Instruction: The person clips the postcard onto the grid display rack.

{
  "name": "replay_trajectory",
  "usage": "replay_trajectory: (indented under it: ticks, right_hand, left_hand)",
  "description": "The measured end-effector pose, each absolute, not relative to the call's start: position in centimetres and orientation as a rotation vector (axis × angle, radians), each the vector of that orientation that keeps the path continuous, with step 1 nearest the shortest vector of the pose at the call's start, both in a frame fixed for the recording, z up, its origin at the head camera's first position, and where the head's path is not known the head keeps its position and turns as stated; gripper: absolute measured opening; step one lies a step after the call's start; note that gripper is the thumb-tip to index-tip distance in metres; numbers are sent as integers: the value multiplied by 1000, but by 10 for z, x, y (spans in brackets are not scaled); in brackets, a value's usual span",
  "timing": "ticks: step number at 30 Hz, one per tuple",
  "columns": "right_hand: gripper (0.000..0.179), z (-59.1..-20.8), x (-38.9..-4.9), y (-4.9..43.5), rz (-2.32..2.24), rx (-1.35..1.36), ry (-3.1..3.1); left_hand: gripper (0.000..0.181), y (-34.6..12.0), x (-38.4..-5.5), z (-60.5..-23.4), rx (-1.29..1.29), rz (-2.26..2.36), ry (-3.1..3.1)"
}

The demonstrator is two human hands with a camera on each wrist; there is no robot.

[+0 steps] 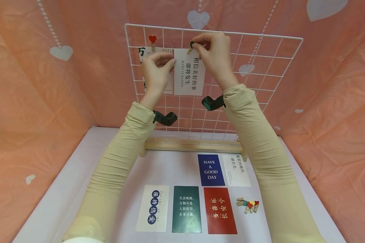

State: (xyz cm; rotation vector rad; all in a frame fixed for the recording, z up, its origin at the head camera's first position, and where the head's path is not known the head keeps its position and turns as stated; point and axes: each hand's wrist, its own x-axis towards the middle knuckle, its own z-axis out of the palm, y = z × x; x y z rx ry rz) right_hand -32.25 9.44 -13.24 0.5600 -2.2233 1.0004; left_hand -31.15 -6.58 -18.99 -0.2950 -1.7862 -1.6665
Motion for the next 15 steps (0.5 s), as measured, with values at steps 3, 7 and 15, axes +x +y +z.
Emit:
replay_trajectory:
  ticks: [3, 7, 15]
  right_hand:
    - [19, -135, -323, 96, 1054, 584, -2190]
    - [19, -139, -325, 97, 1145, 619, -2139]
    - [17, -149, -329, 99, 1325, 685, -1942]
  left_hand:
    - [15, -67, -312, -191, -313, -1703, -1768]
    - [15, -69, -313, -193, -336, -1743, -1738]
    - [15, -70, -314, -195, -333, -1816, -1695]
